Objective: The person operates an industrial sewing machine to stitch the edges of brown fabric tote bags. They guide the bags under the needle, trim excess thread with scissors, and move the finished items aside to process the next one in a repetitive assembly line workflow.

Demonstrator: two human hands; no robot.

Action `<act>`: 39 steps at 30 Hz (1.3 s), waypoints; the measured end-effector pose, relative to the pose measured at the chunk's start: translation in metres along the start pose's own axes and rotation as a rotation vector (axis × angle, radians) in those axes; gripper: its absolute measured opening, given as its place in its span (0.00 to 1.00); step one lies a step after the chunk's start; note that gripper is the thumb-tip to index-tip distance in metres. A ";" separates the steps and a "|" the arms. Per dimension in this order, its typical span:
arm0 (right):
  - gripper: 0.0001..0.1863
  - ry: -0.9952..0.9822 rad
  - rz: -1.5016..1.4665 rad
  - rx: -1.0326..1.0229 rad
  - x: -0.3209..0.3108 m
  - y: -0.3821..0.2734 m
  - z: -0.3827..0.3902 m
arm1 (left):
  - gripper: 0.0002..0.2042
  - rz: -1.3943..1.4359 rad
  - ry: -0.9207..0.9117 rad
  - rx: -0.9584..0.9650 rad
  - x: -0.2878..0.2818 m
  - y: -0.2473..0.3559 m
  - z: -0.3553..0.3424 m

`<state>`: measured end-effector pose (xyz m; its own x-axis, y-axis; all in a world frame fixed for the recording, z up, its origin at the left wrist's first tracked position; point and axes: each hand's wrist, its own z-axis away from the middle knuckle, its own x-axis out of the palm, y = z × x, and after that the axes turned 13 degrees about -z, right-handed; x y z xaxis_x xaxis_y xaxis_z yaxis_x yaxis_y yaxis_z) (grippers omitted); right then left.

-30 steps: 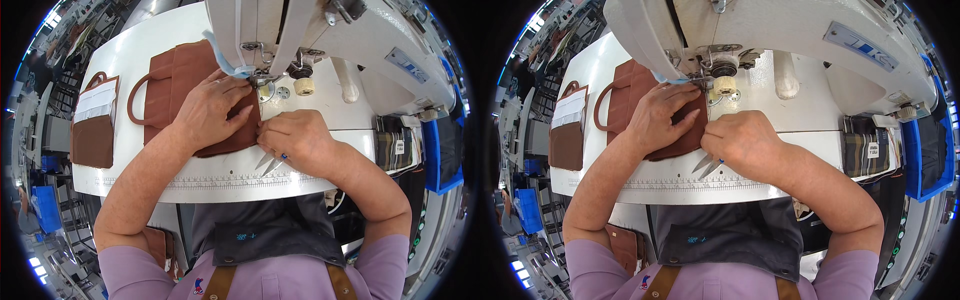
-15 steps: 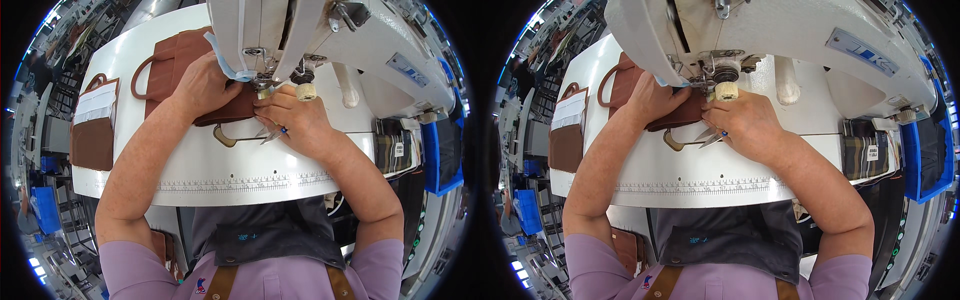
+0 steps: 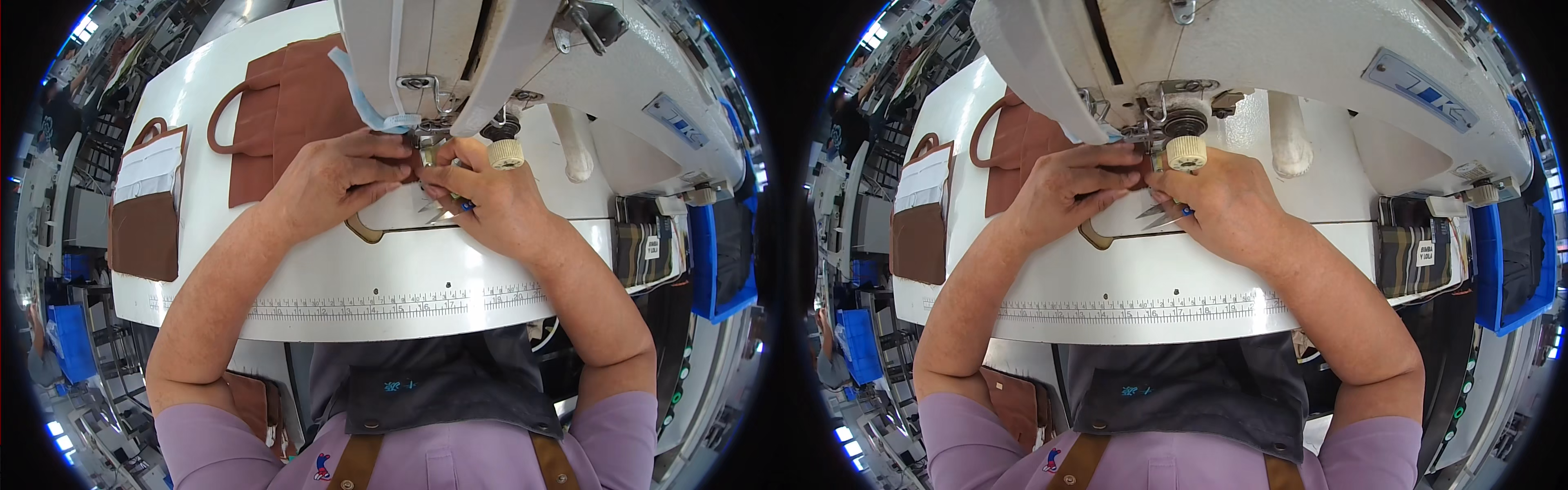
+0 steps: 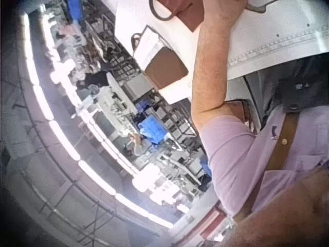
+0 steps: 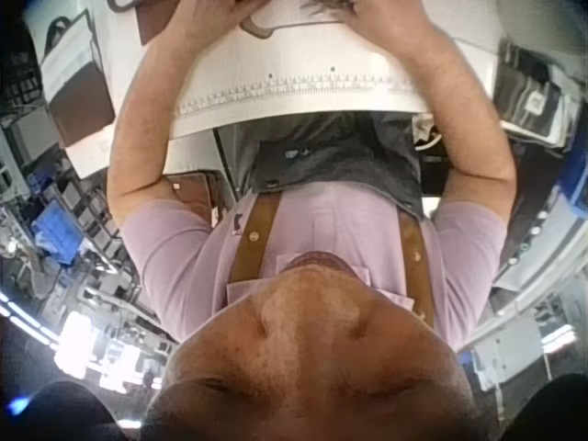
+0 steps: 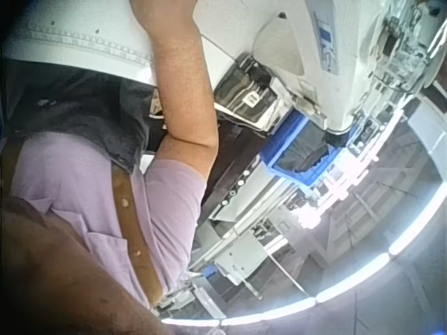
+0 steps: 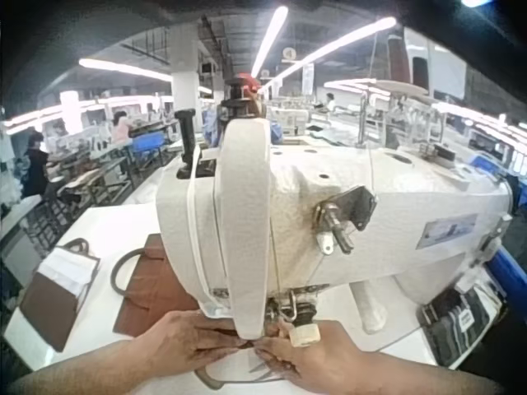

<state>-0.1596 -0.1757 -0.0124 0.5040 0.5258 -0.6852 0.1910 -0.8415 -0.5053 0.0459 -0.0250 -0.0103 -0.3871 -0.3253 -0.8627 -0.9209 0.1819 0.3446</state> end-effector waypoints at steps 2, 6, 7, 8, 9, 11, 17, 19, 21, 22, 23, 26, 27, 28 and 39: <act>0.12 0.007 0.059 0.018 0.002 0.003 0.001 | 0.11 -0.009 0.010 -0.007 0.000 -0.005 -0.004; 0.14 -0.034 0.213 0.043 0.003 0.002 0.002 | 0.10 -0.059 0.049 -0.007 0.002 -0.015 -0.012; 0.15 -0.044 0.226 0.050 0.002 0.001 0.003 | 0.10 -0.076 0.067 0.004 0.003 -0.016 -0.013; 0.15 -0.055 0.239 0.058 0.002 0.001 0.003 | 0.10 -0.078 0.069 -0.016 0.004 -0.015 -0.014; 0.15 -0.054 0.235 0.058 0.002 0.001 0.002 | 0.10 -0.079 0.071 -0.036 0.004 -0.014 -0.014; 0.15 -0.050 0.219 0.057 0.002 0.000 0.002 | 0.10 -0.075 0.070 -0.066 0.004 -0.013 -0.014; 0.14 -0.046 0.171 0.074 -0.001 0.000 0.001 | 0.13 -0.031 -0.037 -0.161 -0.002 -0.007 -0.010; 0.13 -0.024 0.156 0.060 -0.002 0.002 0.003 | 0.16 0.001 -0.152 -0.259 -0.007 0.000 -0.010; 0.13 -0.016 0.151 0.055 -0.002 0.003 0.003 | 0.17 -0.250 -0.042 -0.115 -0.004 0.007 -0.003; 0.13 -0.021 0.155 0.064 -0.002 0.003 0.004 | 0.17 -0.369 0.012 -0.038 -0.001 0.013 0.002; 0.13 -0.025 0.156 0.072 -0.001 0.004 0.005 | 0.17 -0.444 -0.017 -0.062 0.002 0.023 0.006; 0.14 -0.032 0.159 0.070 -0.001 0.003 0.004 | 0.19 -0.562 -0.081 -0.109 0.000 0.048 0.010; 0.14 -0.040 0.168 0.071 -0.001 0.003 0.005 | 0.20 -0.529 -0.088 -0.107 -0.005 0.050 0.008; 0.15 -0.048 0.178 0.070 -0.001 0.003 0.004 | 0.21 -0.497 -0.093 -0.105 -0.008 0.051 0.006; 0.13 -0.048 0.185 0.101 0.000 0.001 0.004 | 0.23 -0.309 -0.053 -0.111 0.007 0.037 0.007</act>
<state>-0.1628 -0.1762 -0.0147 0.4819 0.3710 -0.7938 0.0128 -0.9088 -0.4170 0.0093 -0.0139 -0.0061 -0.0881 -0.3000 -0.9499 -0.9948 -0.0216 0.0991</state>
